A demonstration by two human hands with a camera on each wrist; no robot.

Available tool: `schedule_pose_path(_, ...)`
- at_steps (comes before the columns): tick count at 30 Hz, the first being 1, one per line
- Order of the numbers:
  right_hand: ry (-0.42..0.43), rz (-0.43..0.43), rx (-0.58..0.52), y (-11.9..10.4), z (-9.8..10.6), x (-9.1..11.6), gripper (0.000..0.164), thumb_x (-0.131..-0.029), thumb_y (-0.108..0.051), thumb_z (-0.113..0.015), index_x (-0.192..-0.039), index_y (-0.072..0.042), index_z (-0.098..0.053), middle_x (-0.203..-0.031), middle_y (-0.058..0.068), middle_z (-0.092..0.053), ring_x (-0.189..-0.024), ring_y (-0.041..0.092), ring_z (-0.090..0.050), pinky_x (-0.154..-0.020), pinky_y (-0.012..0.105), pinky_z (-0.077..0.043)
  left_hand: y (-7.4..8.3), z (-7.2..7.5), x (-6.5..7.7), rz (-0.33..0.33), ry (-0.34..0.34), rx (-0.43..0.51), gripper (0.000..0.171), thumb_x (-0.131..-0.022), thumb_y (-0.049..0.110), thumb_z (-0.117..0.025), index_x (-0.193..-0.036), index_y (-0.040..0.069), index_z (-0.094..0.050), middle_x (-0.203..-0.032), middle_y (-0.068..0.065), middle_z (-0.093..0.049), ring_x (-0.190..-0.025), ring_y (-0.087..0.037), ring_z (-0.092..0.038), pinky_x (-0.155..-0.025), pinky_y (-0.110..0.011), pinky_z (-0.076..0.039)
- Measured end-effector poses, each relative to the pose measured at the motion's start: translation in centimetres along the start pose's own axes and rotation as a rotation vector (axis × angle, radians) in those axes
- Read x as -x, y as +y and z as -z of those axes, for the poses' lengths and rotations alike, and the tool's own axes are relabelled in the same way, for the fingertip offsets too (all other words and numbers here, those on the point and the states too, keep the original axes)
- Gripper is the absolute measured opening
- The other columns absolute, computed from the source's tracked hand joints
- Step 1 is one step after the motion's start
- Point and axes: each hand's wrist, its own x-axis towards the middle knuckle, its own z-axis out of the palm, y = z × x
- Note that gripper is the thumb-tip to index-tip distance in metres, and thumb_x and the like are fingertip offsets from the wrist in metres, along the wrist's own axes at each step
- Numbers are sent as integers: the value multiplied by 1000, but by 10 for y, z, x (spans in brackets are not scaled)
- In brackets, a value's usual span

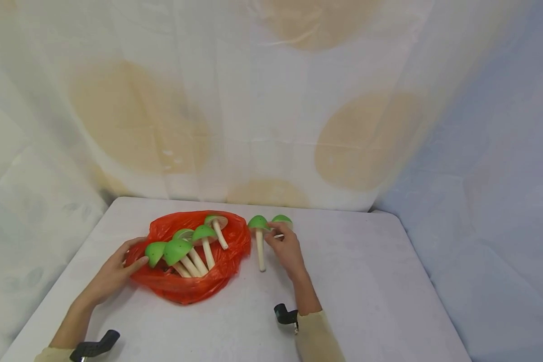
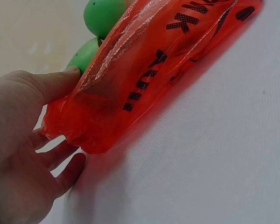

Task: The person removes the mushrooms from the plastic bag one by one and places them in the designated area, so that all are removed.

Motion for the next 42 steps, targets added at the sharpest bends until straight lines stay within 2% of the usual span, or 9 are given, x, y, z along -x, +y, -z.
schedule_pose_path(10,-69,72,13,-18,-24,-6,32,-96,-17,-67,-127,-13,-67,-101,8,-58,-82,26,-54,-60,24,-50,1,-1,1,6,-1,5,69,-98,45,-63,-153,14,-35,-157,-20,-33,-144,-48,-27,-106,-77,-28)
schedule_pose_path(16,-129,114,-1,-23,-42,-7,31,-97,-17,-66,-128,-11,-66,-106,8,-60,-91,24,-57,-72,36,-57,-1,-2,1,-5,7,6,68,-98,45,-62,-152,14,-36,-157,-20,-33,-144,-48,-28,-106,-77,-28)
schedule_pose_path(21,-157,154,16,-24,-56,-6,30,-97,-14,-66,-127,-11,-66,-113,9,-63,-101,26,-57,-80,31,-53,-2,-3,1,-18,12,5,67,-98,45,-63,-152,14,-37,-156,-21,-34,-143,-48,-30,-106,-77,-29)
schedule_pose_path(24,-196,168,20,-29,-62,-3,32,-98,-11,-65,-129,-8,-64,-114,13,-62,-104,29,-56,-81,31,-53,-2,-3,1,-17,13,2,67,-98,45,-63,-152,15,-37,-156,-21,-34,-143,-49,-30,-106,-77,-28)
schedule_pose_path(28,-247,173,32,-48,-67,7,29,-98,-6,-63,-127,-6,-64,-112,16,-62,-104,32,-57,-78,28,-54,-1,-3,1,-16,14,-1,67,-98,45,-63,-152,15,-37,-156,-20,-35,-143,-48,-30,-106,-77,-29)
schedule_pose_path(32,-291,166,33,-62,-71,16,27,-98,-8,-62,-125,-7,-65,-112,16,-63,-105,32,-57,-82,29,-53,-1,-3,2,-20,13,2,66,-98,44,-63,-152,15,-37,-156,-20,-35,-142,-48,-31,-106,-77,-29)
schedule_pose_path(37,-323,170,18,-59,-79,18,30,-99,-12,-62,-128,-3,-63,-118,17,-64,-111,31,-57,-92,35,-54,0,-3,2,-17,11,3,67,-98,44,-63,-152,14,-37,-156,-21,-34,-143,-48,-30,-106,-77,-29)
schedule_pose_path(42,-331,152,33,-33,-89,8,34,-99,-23,-65,-131,-10,-63,-122,6,-66,-113,23,-59,-91,35,-58,1,-3,1,4,3,-1,68,-98,46,-62,-153,14,-35,-157,-21,-33,-143,-49,-28,-107,-76,-28)
